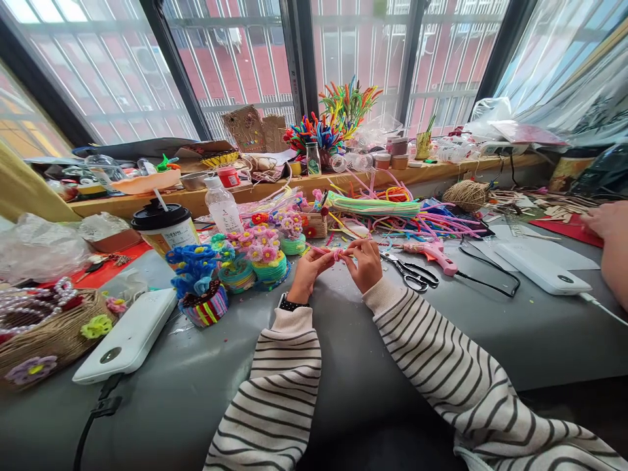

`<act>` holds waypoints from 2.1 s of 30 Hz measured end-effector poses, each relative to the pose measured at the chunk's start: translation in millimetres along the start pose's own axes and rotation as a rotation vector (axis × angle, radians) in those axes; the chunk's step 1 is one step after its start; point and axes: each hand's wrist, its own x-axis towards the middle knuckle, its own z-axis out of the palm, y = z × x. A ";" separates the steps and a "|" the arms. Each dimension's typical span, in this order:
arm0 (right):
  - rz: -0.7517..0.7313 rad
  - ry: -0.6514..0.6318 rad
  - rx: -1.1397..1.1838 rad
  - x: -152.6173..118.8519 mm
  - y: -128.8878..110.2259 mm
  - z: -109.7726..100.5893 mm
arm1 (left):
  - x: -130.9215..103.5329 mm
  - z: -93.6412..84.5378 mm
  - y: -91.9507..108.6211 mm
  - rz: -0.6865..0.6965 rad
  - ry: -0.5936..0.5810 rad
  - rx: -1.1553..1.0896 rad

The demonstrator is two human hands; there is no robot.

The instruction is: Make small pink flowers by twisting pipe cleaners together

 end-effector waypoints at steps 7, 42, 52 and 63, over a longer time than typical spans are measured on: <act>-0.044 0.029 -0.017 0.4 0.2 -0.4 | -0.2 0.8 -0.2 0.004 -0.003 0.007; -0.064 -0.038 -0.098 -1.1 -2.1 -1.2 | -1.5 1.4 2.7 -0.035 -0.022 -0.026; -0.090 -0.055 -0.096 -1.5 -1.6 -0.5 | -0.1 0.9 1.0 -0.040 -0.007 -0.054; -0.073 -0.095 -0.092 -1.5 -0.5 0.3 | -0.3 0.9 -0.5 -0.028 -0.027 -0.057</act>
